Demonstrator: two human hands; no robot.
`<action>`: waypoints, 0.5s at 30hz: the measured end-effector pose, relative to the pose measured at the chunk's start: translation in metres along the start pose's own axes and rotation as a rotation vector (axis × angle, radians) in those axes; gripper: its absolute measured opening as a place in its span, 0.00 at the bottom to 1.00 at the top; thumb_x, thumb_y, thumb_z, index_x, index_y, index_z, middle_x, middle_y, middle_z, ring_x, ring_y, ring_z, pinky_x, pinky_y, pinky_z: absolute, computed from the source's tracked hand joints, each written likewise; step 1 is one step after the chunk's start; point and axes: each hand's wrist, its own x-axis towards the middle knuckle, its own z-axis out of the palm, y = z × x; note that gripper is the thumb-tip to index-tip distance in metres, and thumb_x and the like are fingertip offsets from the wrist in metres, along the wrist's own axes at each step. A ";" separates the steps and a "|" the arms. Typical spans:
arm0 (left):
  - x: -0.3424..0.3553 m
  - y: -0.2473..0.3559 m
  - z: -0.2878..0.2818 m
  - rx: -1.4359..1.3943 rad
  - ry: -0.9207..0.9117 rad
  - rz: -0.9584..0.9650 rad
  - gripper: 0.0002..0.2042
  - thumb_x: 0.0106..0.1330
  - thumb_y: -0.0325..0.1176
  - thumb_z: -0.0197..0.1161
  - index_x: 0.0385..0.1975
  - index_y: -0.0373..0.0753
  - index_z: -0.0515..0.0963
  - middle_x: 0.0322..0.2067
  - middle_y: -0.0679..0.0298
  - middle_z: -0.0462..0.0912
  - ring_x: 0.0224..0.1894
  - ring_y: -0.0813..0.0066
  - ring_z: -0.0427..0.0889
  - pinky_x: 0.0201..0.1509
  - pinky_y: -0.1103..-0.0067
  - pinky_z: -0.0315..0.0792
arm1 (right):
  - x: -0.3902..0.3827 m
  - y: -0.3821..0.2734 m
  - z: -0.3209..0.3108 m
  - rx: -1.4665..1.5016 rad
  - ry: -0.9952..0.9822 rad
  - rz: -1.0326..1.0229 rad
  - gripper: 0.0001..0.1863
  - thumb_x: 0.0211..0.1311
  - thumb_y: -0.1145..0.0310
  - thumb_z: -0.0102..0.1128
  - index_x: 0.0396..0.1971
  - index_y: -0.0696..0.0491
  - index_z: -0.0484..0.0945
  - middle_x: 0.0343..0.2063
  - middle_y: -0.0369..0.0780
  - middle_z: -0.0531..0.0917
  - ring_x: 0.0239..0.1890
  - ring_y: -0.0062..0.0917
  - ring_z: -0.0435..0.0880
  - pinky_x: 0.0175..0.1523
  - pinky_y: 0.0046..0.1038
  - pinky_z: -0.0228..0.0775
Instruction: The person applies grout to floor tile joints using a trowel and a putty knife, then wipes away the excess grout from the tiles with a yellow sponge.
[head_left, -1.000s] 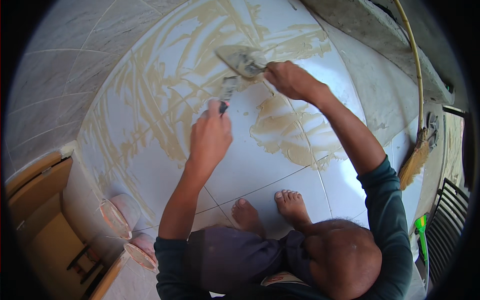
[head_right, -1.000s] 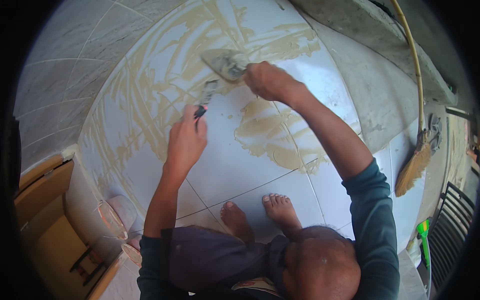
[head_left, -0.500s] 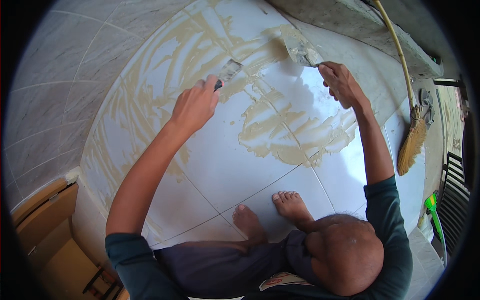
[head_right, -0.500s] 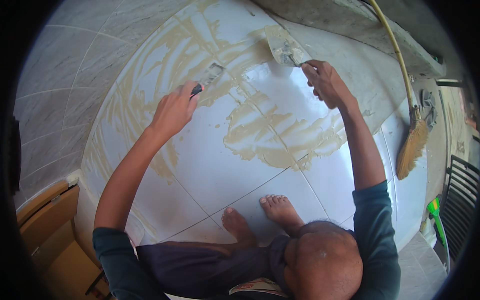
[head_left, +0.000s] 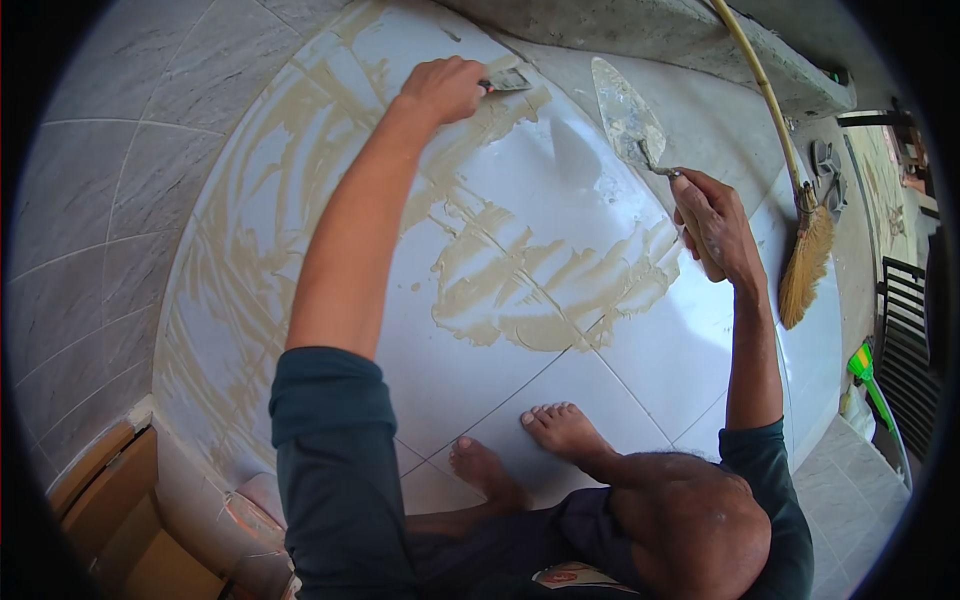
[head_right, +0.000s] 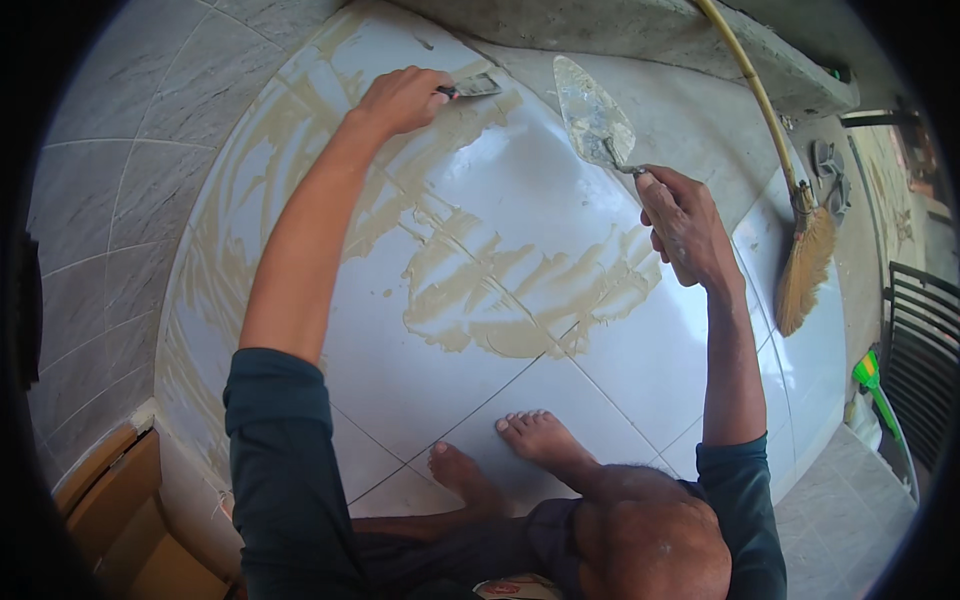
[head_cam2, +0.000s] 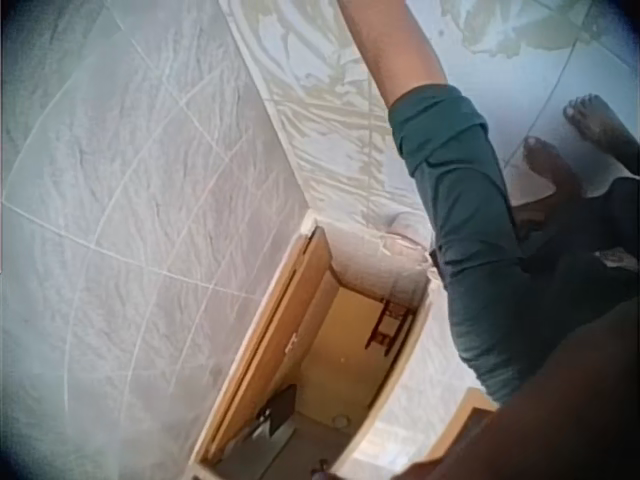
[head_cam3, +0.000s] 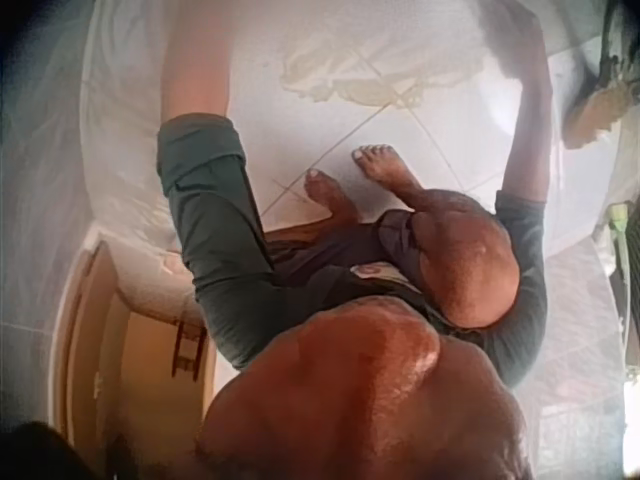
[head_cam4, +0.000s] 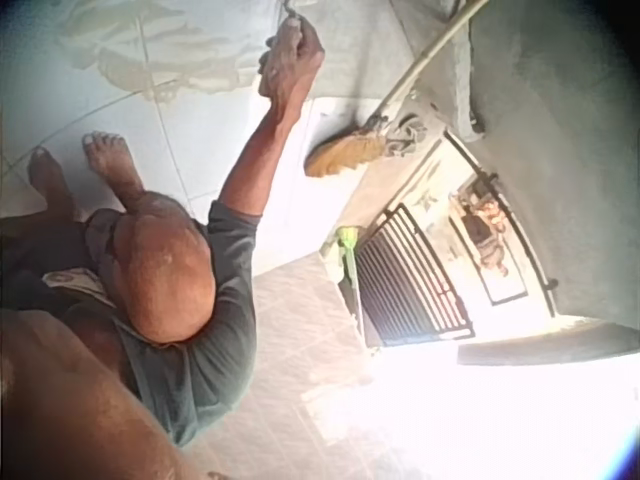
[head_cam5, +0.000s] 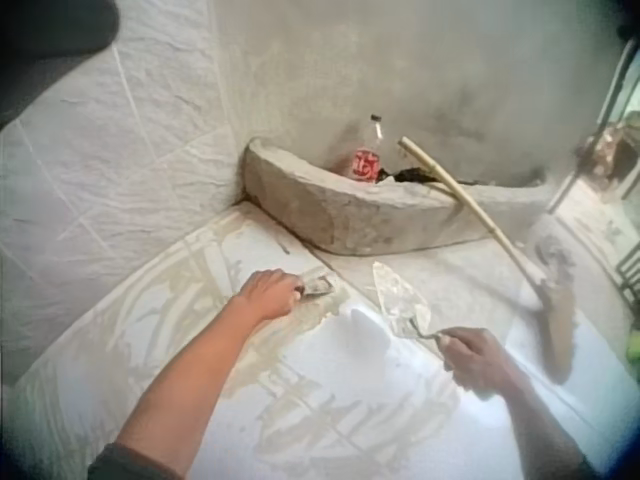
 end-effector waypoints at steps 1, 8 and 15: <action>-0.012 -0.003 -0.007 -0.004 -0.009 0.002 0.11 0.64 0.35 0.58 0.44 0.43 0.82 0.36 0.53 0.85 0.41 0.51 0.83 0.44 0.60 0.76 | 0.003 -0.001 0.003 -0.010 -0.001 -0.006 0.21 0.73 0.53 0.49 0.41 0.58 0.79 0.21 0.34 0.73 0.18 0.16 0.71 0.22 0.24 0.65; -0.130 -0.009 -0.066 -0.062 -0.245 -0.186 0.11 0.62 0.33 0.57 0.40 0.39 0.82 0.29 0.50 0.83 0.35 0.47 0.80 0.37 0.63 0.73 | 0.054 -0.015 0.035 -0.189 -0.165 -0.061 0.23 0.73 0.52 0.48 0.44 0.60 0.79 0.22 0.36 0.74 0.18 0.19 0.72 0.23 0.27 0.67; -0.279 -0.020 -0.084 -0.037 -0.281 -0.397 0.11 0.64 0.30 0.58 0.45 0.37 0.80 0.34 0.48 0.84 0.38 0.46 0.81 0.41 0.61 0.73 | 0.095 -0.033 0.078 -0.174 -0.276 -0.089 0.26 0.74 0.50 0.45 0.49 0.59 0.78 0.24 0.38 0.75 0.20 0.22 0.73 0.22 0.28 0.69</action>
